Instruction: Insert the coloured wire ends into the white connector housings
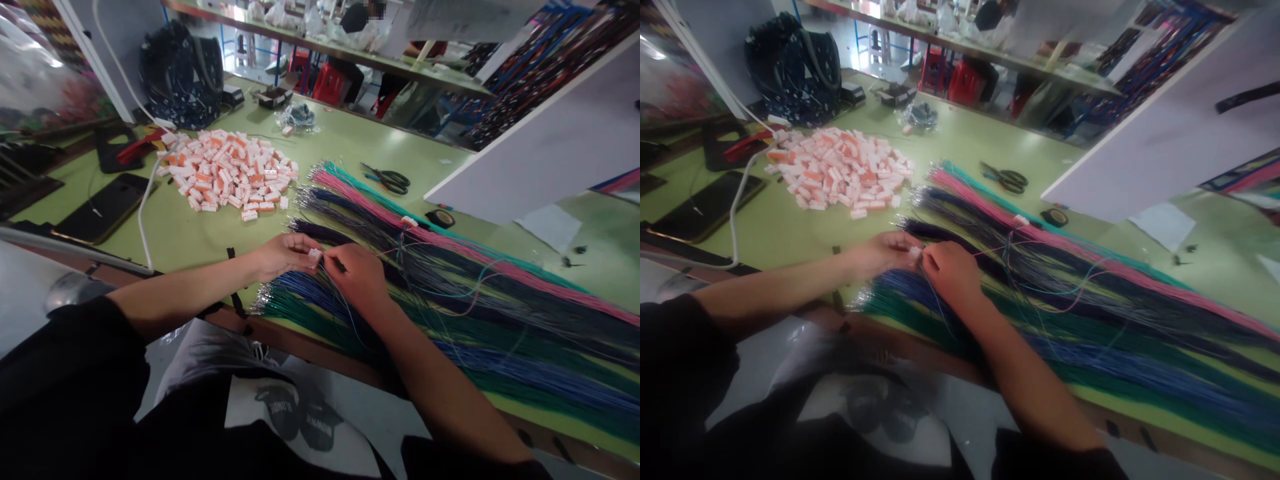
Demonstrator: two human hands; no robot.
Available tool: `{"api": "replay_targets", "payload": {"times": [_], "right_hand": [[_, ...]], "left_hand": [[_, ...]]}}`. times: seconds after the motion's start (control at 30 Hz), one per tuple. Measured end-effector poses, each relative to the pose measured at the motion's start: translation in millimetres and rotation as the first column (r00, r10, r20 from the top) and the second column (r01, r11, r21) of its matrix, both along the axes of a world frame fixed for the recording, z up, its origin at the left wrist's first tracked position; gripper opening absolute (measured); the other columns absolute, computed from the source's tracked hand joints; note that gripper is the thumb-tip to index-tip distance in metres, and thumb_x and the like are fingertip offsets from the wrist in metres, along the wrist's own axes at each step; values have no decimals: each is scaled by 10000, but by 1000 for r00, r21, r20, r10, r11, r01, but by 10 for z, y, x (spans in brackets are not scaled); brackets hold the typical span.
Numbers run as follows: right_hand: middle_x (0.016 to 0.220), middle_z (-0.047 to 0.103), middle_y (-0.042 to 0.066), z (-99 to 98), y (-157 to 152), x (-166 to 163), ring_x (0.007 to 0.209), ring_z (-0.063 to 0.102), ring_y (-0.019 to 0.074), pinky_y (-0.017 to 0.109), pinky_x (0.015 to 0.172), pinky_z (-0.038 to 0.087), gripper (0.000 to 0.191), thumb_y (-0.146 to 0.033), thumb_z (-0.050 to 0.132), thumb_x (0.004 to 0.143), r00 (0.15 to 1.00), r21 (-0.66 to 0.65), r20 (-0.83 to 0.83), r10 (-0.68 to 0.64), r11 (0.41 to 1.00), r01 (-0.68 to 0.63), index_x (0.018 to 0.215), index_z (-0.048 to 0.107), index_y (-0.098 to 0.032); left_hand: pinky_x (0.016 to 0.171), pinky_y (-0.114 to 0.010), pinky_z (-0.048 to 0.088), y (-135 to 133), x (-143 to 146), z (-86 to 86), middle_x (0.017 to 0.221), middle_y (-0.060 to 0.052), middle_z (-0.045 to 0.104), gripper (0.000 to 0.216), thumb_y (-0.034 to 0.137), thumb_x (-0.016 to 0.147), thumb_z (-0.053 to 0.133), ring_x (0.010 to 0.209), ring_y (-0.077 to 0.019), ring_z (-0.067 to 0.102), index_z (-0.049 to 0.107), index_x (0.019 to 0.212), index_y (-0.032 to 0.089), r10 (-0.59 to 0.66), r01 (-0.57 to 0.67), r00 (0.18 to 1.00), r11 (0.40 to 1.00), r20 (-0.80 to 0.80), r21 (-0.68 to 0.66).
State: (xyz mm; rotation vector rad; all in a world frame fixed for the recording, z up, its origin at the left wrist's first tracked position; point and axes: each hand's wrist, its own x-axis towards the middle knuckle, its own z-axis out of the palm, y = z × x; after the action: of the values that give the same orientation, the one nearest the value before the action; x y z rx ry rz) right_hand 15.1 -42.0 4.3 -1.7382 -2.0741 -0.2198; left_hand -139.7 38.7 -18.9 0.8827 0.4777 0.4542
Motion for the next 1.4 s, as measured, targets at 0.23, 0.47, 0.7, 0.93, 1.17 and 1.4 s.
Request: {"api": "replay_targets", "payload": {"times": [0.23,0.47,0.7,0.93,1.17,1.4], "right_hand": [[720,661,30,10,38,77,679,573,166,276,645,414,149,-224,488,796,989,-42,-143,30,998,-36,750,630,-216],[667,641,35,-16,46,62,675,560,169,277,652,404,184,-184,468,791,992,-3,-104,67,998,-68,651,584,-213],[690,667,67,-93,54,88,689,585,188,293,662,401,273,-226,420,857,998,-65,4,60,996,-59,711,648,-196],[794,702,40,-61,113,145,746,611,166,266,668,418,218,-251,470,837,986,-195,-152,63,976,-93,791,678,-205],[851,705,34,180,98,417,757,623,178,298,698,454,216,-330,503,807,945,-225,-321,-62,974,-12,852,682,-218],[937,681,170,266,321,1304,906,613,323,430,758,450,298,-398,550,761,632,-263,-21,-775,614,744,862,695,-159]], "left_hand": [[728,-303,517,7,15,14,652,4,631,175,59,654,712,634,-99,610,630,805,94,-6,5,999,1000,-38,-25],[677,-279,519,-21,26,67,610,0,636,128,25,669,675,582,-92,603,639,777,82,16,-19,997,999,-79,-38],[697,-314,520,-32,31,21,615,-3,628,145,54,645,728,583,-90,587,648,764,75,43,-41,994,999,-98,19],[689,-297,522,-26,50,-17,602,5,628,209,122,612,781,587,-86,584,642,766,95,39,-40,996,999,-82,-3],[680,-285,520,-29,53,-9,610,14,627,239,99,594,787,589,-87,590,624,769,100,77,-79,994,997,-80,-15],[689,-290,515,-17,67,-50,630,13,619,201,81,636,751,597,-83,584,619,786,106,52,-52,996,999,-66,-1]]}}
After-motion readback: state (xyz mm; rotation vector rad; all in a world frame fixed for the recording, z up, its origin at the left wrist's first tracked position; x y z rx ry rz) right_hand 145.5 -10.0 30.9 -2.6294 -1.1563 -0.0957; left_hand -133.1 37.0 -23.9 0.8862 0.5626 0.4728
